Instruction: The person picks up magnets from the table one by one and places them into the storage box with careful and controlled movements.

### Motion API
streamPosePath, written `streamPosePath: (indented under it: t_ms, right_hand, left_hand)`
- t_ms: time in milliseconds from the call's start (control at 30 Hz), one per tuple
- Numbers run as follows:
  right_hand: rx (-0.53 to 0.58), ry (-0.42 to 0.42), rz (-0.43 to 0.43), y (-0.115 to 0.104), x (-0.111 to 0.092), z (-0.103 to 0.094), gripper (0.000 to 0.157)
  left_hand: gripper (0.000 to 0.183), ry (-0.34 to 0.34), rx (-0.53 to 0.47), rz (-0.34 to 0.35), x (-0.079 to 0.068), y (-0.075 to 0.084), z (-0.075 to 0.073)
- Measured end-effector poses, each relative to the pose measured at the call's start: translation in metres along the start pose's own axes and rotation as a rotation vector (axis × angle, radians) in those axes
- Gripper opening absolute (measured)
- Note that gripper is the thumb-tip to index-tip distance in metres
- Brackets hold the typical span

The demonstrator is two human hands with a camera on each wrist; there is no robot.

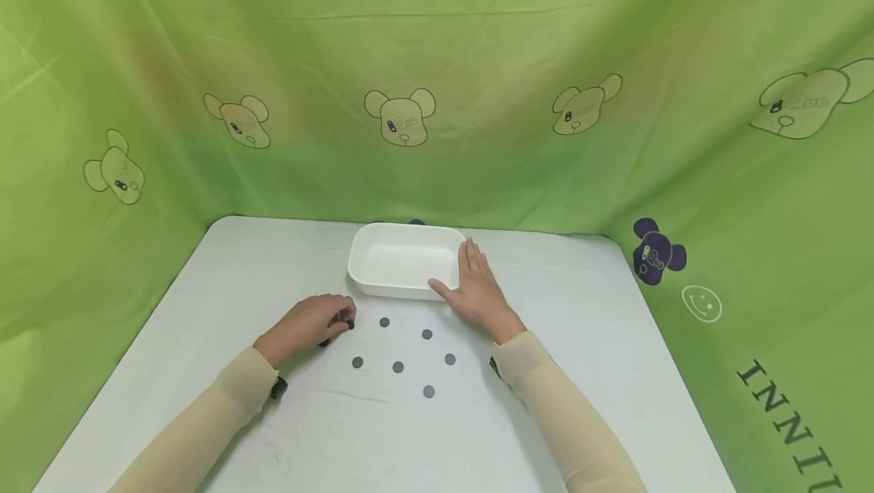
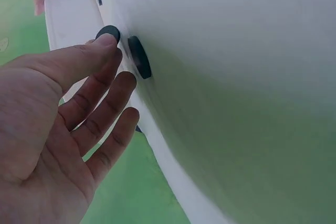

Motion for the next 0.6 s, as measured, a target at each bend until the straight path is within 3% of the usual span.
streamPosePath:
  t_ms: [267, 600]
  right_hand:
    - [-0.003, -0.006, 0.007, 0.003, 0.0, 0.001, 0.112]
    - [-0.014, 0.01, -0.006, 0.003, 0.002, 0.002, 0.112]
  left_hand:
    - [0.013, -0.017, -0.142, -0.075, 0.006, -0.002, -0.006]
    - [0.007, 0.061, -0.285, -0.046, 0.024, 0.006, -0.033]
Point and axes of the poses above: each hand's wrist, its own x-axis towards the middle knuckle, its own z-axis out of the palm, y = z × x, the point moved 8 cm from there along x, towards the middle knuckle, and after that the axes turned 7 degrees about x, right-handed, at the moved point
